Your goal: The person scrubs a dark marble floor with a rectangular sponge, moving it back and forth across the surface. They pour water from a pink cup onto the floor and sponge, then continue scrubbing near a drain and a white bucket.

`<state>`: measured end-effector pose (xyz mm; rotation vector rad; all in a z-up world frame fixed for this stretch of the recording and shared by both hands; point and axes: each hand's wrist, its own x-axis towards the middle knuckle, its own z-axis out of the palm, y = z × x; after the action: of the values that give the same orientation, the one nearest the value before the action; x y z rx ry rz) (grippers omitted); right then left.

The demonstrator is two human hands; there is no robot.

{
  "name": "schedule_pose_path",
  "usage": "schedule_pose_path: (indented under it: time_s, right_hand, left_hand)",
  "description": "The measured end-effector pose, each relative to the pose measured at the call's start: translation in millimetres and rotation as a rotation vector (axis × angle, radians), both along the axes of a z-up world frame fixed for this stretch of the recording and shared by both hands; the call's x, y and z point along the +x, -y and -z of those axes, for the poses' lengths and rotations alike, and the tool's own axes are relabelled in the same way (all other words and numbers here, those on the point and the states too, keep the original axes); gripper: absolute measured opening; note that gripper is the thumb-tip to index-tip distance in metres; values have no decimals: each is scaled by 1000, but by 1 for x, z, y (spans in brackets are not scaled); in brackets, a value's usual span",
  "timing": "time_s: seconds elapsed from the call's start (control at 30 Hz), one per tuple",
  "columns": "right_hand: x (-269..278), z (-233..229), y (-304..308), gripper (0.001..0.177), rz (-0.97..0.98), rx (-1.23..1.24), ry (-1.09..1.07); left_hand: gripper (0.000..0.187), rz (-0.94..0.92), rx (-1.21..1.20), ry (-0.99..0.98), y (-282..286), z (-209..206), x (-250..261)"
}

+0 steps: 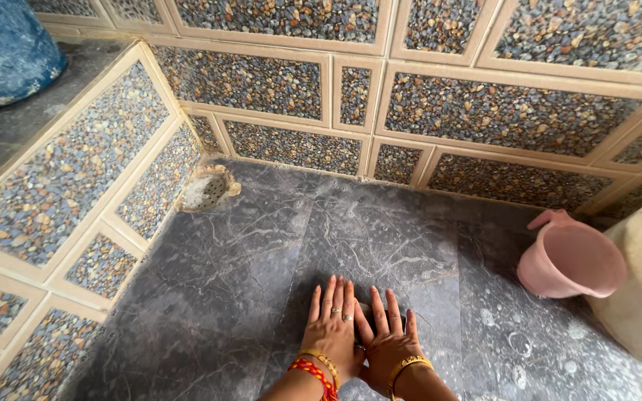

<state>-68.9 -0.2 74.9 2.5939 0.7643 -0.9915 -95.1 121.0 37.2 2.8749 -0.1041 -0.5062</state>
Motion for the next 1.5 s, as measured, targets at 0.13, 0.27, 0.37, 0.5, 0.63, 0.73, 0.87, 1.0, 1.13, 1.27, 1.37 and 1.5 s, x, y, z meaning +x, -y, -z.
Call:
schedule_pose_path:
  time_s: [0.13, 0.27, 0.37, 0.5, 0.63, 0.73, 0.87, 1.0, 1.13, 1.27, 1.37, 1.5]
  right_hand:
    - [16, 6, -6, 97, 38, 40, 14]
    - [33, 7, -14, 98, 59, 37, 41]
    - [46, 7, -21, 101, 69, 37, 42]
    - [55, 4, -28, 106, 74, 13, 37]
    - [51, 2, -28, 107, 59, 25, 67]
    - [39, -1, -27, 109, 28, 27, 88]
    - [9, -5, -30, 112, 3, 45, 97]
    - [-20, 17, -38, 118, -29, 70, 87]
    - [-42, 95, -51, 95, -134, 216, 128]
    - [-58, 172, -64, 69, -289, 513, 421]
    - [-64, 173, -71, 71, -148, 452, 95]
    - [-52, 144, -74, 88, -413, 842, 900]
  left_hand:
    - [106, 33, 16, 60, -10, 8, 19]
    - [108, 15, -12, 55, -19, 7, 40]
    - [109, 12, 13, 32, -24, 3, 54]
    - [111, 1, 30, 7, -28, 0, 67]
    - [111, -4, 36, 0, -28, 0, 66]
    - [110, -2, 13, 25, -28, 3, 52]
    - [108, 36, 44, 12, -36, 10, 25]
    - [105, 80, 123, 45, -49, 20, -4]
    - [109, 104, 201, -228, -75, 32, -34]
    - [94, 134, 156, -87, -114, 95, -68]
    - [83, 136, 125, 141, -127, 137, -77]
    - [89, 77, 44, -28, -123, 98, -73]
